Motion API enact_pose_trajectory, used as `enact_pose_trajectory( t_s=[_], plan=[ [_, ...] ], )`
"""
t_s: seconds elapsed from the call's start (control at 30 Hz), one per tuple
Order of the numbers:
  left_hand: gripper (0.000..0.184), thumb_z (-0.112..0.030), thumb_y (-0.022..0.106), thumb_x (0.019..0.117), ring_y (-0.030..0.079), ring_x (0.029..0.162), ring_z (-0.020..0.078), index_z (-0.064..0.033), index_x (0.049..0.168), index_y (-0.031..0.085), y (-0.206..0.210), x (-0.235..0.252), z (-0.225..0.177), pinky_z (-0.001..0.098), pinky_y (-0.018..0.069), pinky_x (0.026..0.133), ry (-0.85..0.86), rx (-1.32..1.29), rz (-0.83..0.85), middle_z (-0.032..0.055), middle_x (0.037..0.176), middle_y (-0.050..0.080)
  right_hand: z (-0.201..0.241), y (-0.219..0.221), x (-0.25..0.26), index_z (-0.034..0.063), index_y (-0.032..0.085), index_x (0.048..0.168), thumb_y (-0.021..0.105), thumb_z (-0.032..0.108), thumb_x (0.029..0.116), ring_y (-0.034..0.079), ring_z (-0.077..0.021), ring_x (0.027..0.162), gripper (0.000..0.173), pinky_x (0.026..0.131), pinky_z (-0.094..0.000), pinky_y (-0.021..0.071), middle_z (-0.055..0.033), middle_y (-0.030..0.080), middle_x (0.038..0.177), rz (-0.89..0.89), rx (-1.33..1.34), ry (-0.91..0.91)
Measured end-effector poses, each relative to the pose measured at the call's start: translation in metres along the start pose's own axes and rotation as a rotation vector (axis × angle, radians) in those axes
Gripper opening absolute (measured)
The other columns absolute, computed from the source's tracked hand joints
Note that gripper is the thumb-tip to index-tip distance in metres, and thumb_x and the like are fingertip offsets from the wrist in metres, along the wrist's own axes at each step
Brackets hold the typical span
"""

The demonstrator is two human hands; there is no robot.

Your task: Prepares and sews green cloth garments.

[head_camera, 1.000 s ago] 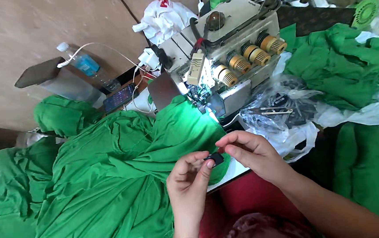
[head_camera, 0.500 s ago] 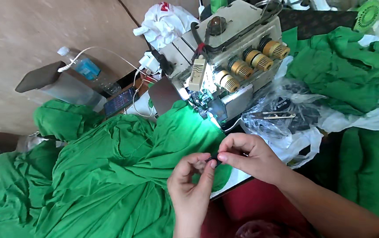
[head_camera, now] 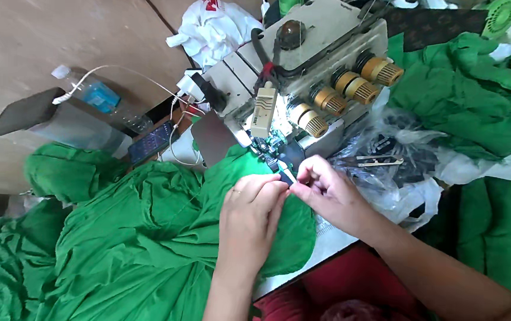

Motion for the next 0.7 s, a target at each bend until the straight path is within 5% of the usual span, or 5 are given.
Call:
enact_pose_trajectory(
  t_s=[0.1,0.3,0.7],
  plan=[
    [0.025,-0.021,0.059,0.1008,0.073,0.096,0.0225,-0.0069,0.094,0.078,-0.004,0.004,-0.008,0.0374,0.0525,0.087,-0.01,-0.015,-0.008,0.0085,0.098,0.078,-0.011,0.008,-0.021,0.0078,0.059,0.102,0.057,0.038,0.1018,0.048,0.0042,0.061,0.03,0.056,-0.014,0.0413,0.008,0.054,0.072,0.11,0.071,0.088],
    [0.018,-0.024,0.063,0.1,0.066,0.099,0.0106,-0.0137,0.097,0.078,-0.002,0.005,0.006,0.0228,0.0526,0.087,-0.011,-0.004,0.022,0.0024,0.103,0.072,-0.006,0.01,-0.033,0.0051,0.06,0.101,0.057,0.031,0.1037,0.052,0.0053,0.064,0.027,0.059,-0.012,0.0439,0.0055,0.057,0.072,0.201,0.184,0.038],
    [0.02,-0.023,0.061,0.1007,0.068,0.103,0.0131,-0.0125,0.096,0.078,0.0,0.01,0.01,0.0269,0.0518,0.09,0.018,0.042,0.026,0.002,0.1,0.075,0.005,0.001,-0.018,0.0022,0.063,0.105,0.055,0.023,0.1046,0.052,0.0076,0.067,0.023,0.063,-0.009,0.044,0.0058,0.058,0.076,0.204,0.197,-0.039]
  ],
)
Point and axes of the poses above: each hand's wrist, its own x-axis towards the middle knuckle, its own y-axis out of the palm, z = x × y, the point moved 8 cm from there along x, towards the middle knuckle
